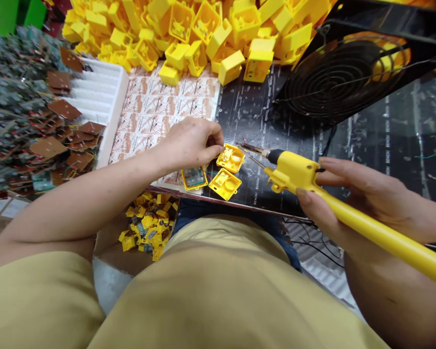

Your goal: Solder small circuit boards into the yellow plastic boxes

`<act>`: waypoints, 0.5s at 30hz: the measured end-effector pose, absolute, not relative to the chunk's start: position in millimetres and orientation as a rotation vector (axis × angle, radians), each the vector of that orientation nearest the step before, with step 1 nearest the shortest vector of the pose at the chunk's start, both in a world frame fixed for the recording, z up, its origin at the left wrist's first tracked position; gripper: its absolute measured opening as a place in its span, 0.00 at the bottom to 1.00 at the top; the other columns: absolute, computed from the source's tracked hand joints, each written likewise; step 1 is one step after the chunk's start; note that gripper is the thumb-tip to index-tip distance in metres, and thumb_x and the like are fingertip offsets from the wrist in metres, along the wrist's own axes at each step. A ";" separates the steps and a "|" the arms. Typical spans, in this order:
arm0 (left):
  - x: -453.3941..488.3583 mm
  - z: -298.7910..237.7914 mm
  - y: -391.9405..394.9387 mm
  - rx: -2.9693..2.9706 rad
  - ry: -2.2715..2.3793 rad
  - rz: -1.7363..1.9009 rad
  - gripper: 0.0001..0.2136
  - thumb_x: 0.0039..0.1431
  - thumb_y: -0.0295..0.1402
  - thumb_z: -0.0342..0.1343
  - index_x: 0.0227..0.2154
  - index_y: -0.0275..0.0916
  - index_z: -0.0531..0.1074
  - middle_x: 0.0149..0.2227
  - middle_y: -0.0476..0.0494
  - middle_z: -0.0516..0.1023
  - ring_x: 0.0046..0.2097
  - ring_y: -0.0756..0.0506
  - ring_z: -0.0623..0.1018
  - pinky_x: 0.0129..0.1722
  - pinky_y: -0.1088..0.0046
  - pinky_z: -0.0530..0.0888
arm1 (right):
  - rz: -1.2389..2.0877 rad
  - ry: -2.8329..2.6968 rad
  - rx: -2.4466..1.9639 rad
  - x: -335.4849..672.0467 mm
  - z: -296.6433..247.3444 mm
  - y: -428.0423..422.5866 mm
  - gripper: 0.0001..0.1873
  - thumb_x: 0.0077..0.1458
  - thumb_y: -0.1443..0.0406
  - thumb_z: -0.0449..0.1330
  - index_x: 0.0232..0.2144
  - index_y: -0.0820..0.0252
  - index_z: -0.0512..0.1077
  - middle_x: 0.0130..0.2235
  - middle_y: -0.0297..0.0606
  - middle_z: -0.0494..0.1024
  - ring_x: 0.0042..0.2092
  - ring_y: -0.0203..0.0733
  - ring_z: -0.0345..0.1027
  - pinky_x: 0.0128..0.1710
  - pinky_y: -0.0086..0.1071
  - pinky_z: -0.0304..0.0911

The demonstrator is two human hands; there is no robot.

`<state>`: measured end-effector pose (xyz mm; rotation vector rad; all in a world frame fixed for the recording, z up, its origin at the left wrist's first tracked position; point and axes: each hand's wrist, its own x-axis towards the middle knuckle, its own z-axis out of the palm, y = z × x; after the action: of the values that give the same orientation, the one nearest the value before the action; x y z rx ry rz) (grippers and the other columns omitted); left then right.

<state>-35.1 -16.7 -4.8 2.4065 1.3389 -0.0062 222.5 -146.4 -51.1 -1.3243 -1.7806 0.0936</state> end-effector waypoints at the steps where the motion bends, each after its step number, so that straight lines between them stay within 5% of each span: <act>1: -32.8 -4.9 -17.0 2.420 1.362 -0.024 0.12 0.58 0.33 0.54 0.39 0.38 0.81 0.37 0.44 0.83 0.41 0.44 0.80 0.45 0.68 0.74 | 0.055 -1.774 -1.272 220.0 -51.4 -146.5 0.20 0.52 0.64 0.71 0.49 0.48 0.78 0.40 0.35 0.85 0.33 0.41 0.80 0.31 0.30 0.74; 7: -23.2 -5.5 -21.5 2.599 1.400 -0.133 0.13 0.60 0.33 0.52 0.39 0.39 0.81 0.39 0.40 0.83 0.44 0.39 0.80 0.45 0.63 0.73 | 0.048 -1.795 -1.179 213.2 -52.0 -150.5 0.12 0.51 0.68 0.71 0.38 0.55 0.75 0.32 0.35 0.83 0.30 0.44 0.79 0.24 0.32 0.73; 15: -22.4 -2.5 -19.9 2.698 1.325 -0.234 0.15 0.61 0.32 0.49 0.41 0.39 0.81 0.38 0.40 0.82 0.45 0.40 0.80 0.45 0.65 0.72 | 0.017 -1.883 -1.024 200.9 -42.5 -137.7 0.14 0.50 0.70 0.72 0.32 0.55 0.69 0.28 0.27 0.80 0.28 0.34 0.77 0.20 0.22 0.66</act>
<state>-22.4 -19.9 -2.5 2.6975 1.3248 -0.2338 200.9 -137.7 -42.5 -1.0243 -1.8832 0.0165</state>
